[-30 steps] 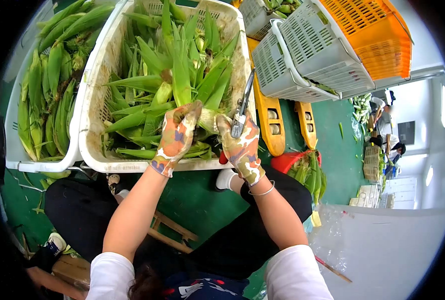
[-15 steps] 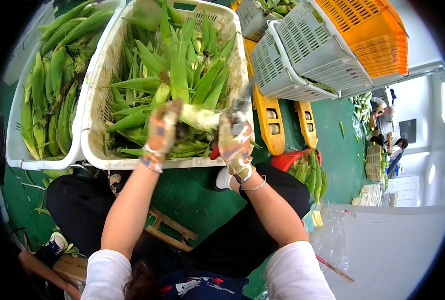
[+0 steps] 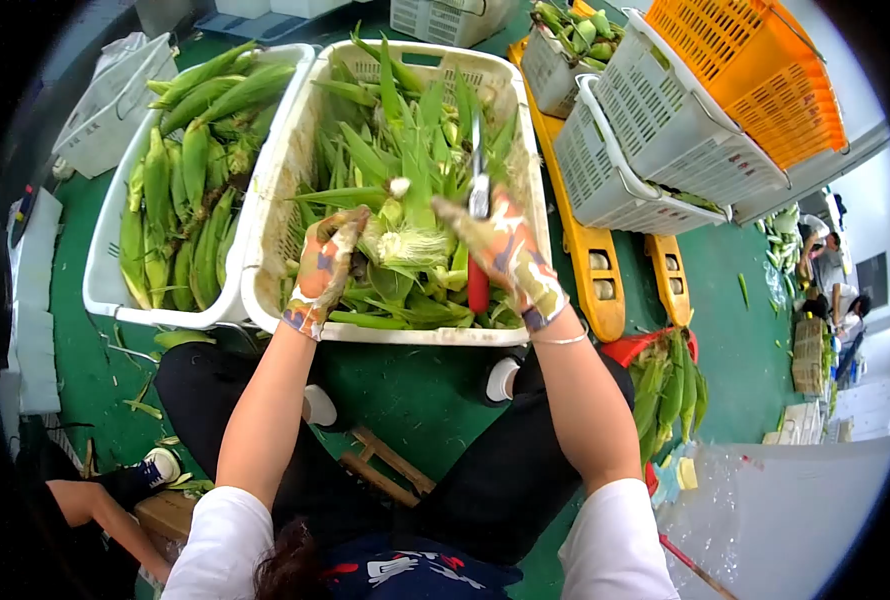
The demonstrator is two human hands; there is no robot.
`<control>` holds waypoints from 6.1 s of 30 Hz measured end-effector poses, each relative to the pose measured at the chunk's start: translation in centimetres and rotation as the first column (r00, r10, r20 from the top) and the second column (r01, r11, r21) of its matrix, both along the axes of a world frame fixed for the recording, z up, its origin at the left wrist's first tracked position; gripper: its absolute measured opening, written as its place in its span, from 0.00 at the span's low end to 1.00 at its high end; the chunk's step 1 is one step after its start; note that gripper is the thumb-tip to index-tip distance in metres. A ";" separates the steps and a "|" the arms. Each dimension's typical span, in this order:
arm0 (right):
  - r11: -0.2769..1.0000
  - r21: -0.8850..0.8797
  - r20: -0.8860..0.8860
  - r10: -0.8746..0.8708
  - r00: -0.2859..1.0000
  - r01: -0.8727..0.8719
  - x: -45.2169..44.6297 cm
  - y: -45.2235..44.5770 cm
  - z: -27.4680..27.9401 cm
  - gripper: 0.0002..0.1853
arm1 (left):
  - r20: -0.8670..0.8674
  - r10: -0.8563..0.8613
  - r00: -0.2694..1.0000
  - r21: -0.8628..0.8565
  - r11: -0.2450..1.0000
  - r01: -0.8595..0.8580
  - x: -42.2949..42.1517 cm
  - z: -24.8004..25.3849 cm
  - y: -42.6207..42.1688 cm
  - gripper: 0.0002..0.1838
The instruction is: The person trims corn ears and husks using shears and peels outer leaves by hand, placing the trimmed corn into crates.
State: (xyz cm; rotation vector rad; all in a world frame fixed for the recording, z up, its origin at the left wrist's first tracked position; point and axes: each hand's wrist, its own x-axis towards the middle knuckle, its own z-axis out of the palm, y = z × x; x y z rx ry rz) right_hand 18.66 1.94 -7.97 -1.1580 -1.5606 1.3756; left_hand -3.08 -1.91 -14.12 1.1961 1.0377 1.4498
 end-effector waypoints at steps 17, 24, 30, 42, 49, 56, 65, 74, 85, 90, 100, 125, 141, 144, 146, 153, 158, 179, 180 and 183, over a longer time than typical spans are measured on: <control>0.771 0.627 0.104 0.060 0.993 -0.112 -0.2 -4.7 8.4 0.14 | -0.553 0.039 0.833 0.295 0.943 0.152 2.4 12.0 -2.1 0.44; 0.970 0.231 -0.347 0.014 0.938 0.071 2.2 -5.5 14.2 0.18 | -0.072 -0.115 0.991 0.328 0.935 0.132 1.2 12.2 1.8 0.34; 0.897 0.385 0.585 -0.054 0.810 -0.218 2.5 -6.9 8.0 0.30 | 0.205 -0.334 0.920 0.081 0.943 0.324 -2.2 9.7 0.8 0.28; 0.871 0.324 0.546 0.145 0.825 -0.368 0.3 -5.6 5.2 0.32 | -0.134 -0.466 0.875 -0.259 0.868 0.423 -2.8 5.4 -0.5 0.30; 0.967 -0.166 0.405 -0.111 0.908 0.192 -2.4 -2.4 -0.8 0.15 | 0.002 -0.402 0.916 -0.315 0.869 0.382 -3.4 4.9 1.3 0.30; 0.971 -0.165 0.295 0.215 0.931 -0.172 -0.7 -3.1 -1.2 0.30 | 0.137 0.127 0.982 -0.079 0.990 -0.117 -7.7 7.1 3.5 0.22; 0.905 -0.016 0.108 0.425 0.899 -0.426 -1.3 -8.3 -0.8 0.39 | 0.558 0.427 0.711 0.007 0.855 -0.519 -9.5 11.3 4.9 0.14; 0.934 -0.056 0.108 0.356 0.928 -0.352 -7.0 -7.2 0.4 0.12 | 0.765 0.098 0.637 0.237 0.876 -0.419 -9.1 9.7 4.3 0.14; 0.964 0.250 0.645 -0.095 0.759 -0.091 -11.4 -4.7 -2.1 0.15 | 0.396 0.775 0.492 -0.191 0.594 -0.782 -11.8 10.9 3.0 0.23; 0.929 0.260 0.714 -0.002 0.700 -0.263 -7.8 -3.5 -2.4 0.14 | 0.718 0.574 0.394 -0.165 0.690 -0.705 -17.4 8.2 4.0 0.20; 0.924 0.335 0.472 0.003 0.882 -0.183 -9.1 -4.8 -1.5 0.31 | 0.428 0.513 0.744 -0.119 0.848 -0.516 -11.5 8.5 2.9 0.14; 0.856 0.427 0.771 -0.176 0.612 -0.291 -6.3 -4.7 0.3 0.16 | -0.530 0.742 -0.411 0.699 0.108 -0.706 -37.8 -6.3 -27.7 0.12; 0.976 0.204 0.901 -0.155 0.406 -0.080 -6.0 -3.1 -4.7 0.40 | -0.508 0.840 0.191 0.515 0.475 -0.714 -40.0 -1.0 -4.7 0.23; 0.973 0.186 0.923 -0.124 0.364 -0.138 -8.0 -3.1 -3.2 0.40 | -0.875 0.262 0.408 -0.037 0.802 -0.596 -38.2 -2.1 7.6 0.26; 0.936 0.245 0.909 -0.131 0.396 -0.254 -7.2 -3.9 -2.4 0.35 | -0.950 0.038 0.310 -0.186 0.730 -0.658 -37.6 -9.3 14.1 0.25; 0.905 0.317 0.847 -0.134 0.515 -0.286 -4.4 -5.3 2.3 0.30 | -0.535 0.395 0.747 -0.418 0.644 -0.641 -34.7 -5.8 11.3 0.29; 0.806 0.436 0.785 -0.124 0.606 -0.399 -4.0 -4.8 5.2 0.32 | -0.907 0.281 0.312 0.088 0.854 -0.513 -32.0 7.3 -2.7 0.33; 0.980 0.147 -0.571 -0.028 0.820 0.136 -3.0 -0.5 5.8 0.29 | 0.073 -0.429 0.901 -0.020 0.902 0.431 -1.4 10.9 4.6 0.36; 0.985 0.130 -0.559 -0.021 0.829 0.112 -2.5 -0.8 6.9 0.29 | -0.031 -0.490 0.871 -0.054 0.871 0.488 -0.5 10.6 4.6 0.39; 0.997 0.049 -0.509 -0.024 0.860 0.057 -1.6 -1.0 7.6 0.29 | -0.072 -0.516 0.854 -0.143 0.853 0.503 2.9 11.0 3.8 0.51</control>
